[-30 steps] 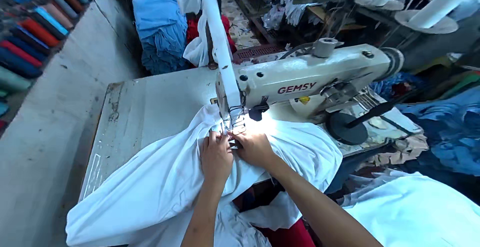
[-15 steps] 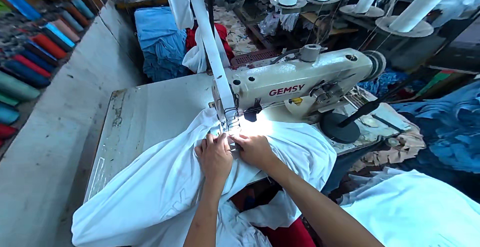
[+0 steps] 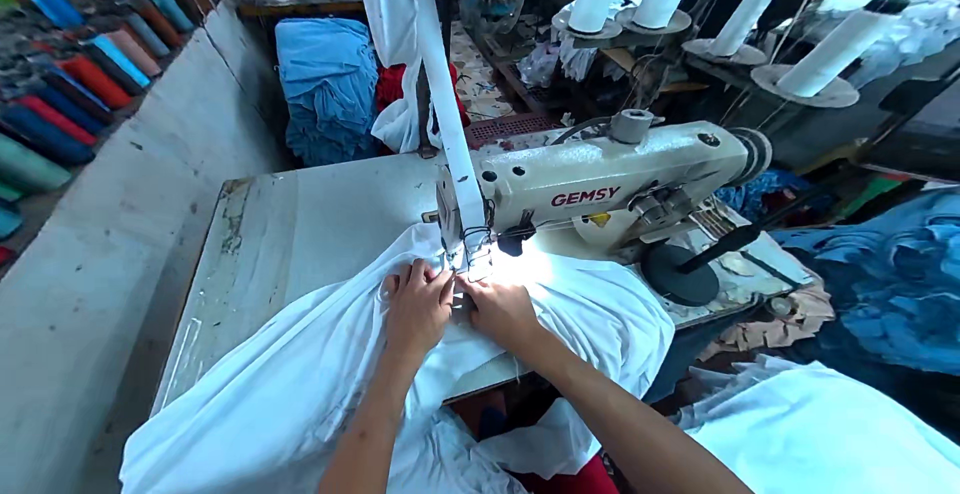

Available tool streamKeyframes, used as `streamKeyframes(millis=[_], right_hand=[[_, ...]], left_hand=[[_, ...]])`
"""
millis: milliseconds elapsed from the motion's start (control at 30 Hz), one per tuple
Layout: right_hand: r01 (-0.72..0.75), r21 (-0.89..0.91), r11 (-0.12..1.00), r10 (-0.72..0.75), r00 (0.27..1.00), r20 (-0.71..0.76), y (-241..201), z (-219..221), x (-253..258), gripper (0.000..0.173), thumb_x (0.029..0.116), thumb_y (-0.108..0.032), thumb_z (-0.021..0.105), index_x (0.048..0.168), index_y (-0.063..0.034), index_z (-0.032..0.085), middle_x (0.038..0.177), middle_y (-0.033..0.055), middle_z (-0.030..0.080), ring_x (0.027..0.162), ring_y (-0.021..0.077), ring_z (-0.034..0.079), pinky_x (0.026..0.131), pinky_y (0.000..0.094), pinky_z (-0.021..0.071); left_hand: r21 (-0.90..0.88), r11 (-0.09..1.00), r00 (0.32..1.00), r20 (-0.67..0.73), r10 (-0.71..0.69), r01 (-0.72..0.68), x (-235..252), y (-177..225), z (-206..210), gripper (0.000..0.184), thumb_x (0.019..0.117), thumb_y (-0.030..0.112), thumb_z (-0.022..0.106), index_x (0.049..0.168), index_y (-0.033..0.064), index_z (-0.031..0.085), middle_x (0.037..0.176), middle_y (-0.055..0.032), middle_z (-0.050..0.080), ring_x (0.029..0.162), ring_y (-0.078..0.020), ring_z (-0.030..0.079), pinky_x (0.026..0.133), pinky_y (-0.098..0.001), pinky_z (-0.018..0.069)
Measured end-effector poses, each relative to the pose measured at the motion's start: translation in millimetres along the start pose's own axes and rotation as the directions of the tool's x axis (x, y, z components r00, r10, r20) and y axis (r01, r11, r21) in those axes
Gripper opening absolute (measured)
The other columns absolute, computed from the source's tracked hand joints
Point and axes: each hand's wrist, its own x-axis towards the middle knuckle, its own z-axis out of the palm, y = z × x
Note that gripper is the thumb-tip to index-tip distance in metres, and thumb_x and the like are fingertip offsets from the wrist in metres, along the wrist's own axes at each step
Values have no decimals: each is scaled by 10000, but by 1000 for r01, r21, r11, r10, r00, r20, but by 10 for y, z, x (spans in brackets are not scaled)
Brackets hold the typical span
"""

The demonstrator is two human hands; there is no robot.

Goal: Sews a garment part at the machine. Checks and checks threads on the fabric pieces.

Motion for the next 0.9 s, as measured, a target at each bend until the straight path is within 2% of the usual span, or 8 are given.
streamKeyframes(millis=[200, 467, 533, 600, 667, 700, 767, 900], right_hand=[[-71, -43, 997, 74, 995, 70, -190, -7, 13, 401, 917, -183, 635, 1302, -77, 678, 884, 128, 727, 765, 329, 719, 600, 493, 549], [-146, -64, 987, 157, 967, 199, -337, -111, 52, 338, 940, -121, 577, 1258, -47, 665, 930, 145, 722, 823, 334, 725, 635, 497, 556], [-152, -64, 986, 161, 966, 200, -340, -110, 53, 359, 931, -131, 585, 1275, -57, 660, 927, 141, 726, 809, 331, 726, 626, 497, 553], [-146, -57, 988, 155, 968, 197, -328, -105, 55, 391, 925, -137, 586, 1304, -67, 654, 938, 142, 728, 805, 334, 724, 622, 503, 550], [-127, -60, 990, 135, 979, 151, -311, -78, 43, 336, 934, -116, 565, 1248, -67, 674, 907, 133, 724, 783, 326, 723, 598, 486, 545], [-115, -58, 992, 121, 985, 119, -299, -62, 35, 322, 929, -109, 566, 1223, -62, 688, 890, 130, 723, 765, 324, 721, 584, 481, 541], [-81, -78, 994, 85, 995, 48, -272, -12, 9, 280, 918, -108, 577, 1160, -61, 710, 848, 116, 711, 724, 308, 713, 555, 458, 539], [-71, -69, 995, 74, 996, 47, -292, 0, -39, 305, 868, -103, 640, 1165, -75, 706, 865, 115, 721, 716, 305, 713, 551, 473, 538]], left_hand=[[-155, 982, 991, 70, 118, -106, 173, -324, 9, 361, 1044, 438, 493, 1131, 218, 765, 1165, -83, 674, 1175, -290, 601, 1037, -532, 429], [-151, 954, 965, 8, 263, -259, 496, -602, 96, 253, 993, 349, 579, 1079, 229, 785, 1123, -80, 686, 1156, -289, 616, 996, -527, 480], [-88, 969, 973, -3, 230, -229, 490, -557, 77, 240, 997, 346, 585, 1072, 242, 787, 1128, -77, 683, 1155, -292, 615, 985, -531, 477], [-106, 990, 996, -12, 89, -90, 368, -391, -28, 250, 1006, 302, 574, 1099, 198, 780, 1174, -100, 687, 1179, -311, 611, 993, -552, 448], [-346, 935, 996, -30, -88, 73, 156, -176, -166, 274, 1021, 196, 535, 1167, 98, 744, 1160, -94, 697, 1104, -231, 649, 975, -432, 516], [-507, 852, 988, -8, -156, 130, 41, -93, -204, 278, 1036, 160, 497, 1191, 54, 703, 1102, -74, 702, 996, -162, 678, 891, -344, 568], [-680, 704, 977, 99, -190, 205, -145, -42, -200, 292, 1068, 140, 435, 1242, 15, 634, 1059, -71, 719, 941, -134, 711, 865, -323, 598], [-430, 902, 999, 35, -29, 41, -156, -198, -87, 307, 1039, 177, 481, 1177, 51, 724, 1163, -108, 704, 1114, -232, 662, 1016, -394, 519]])
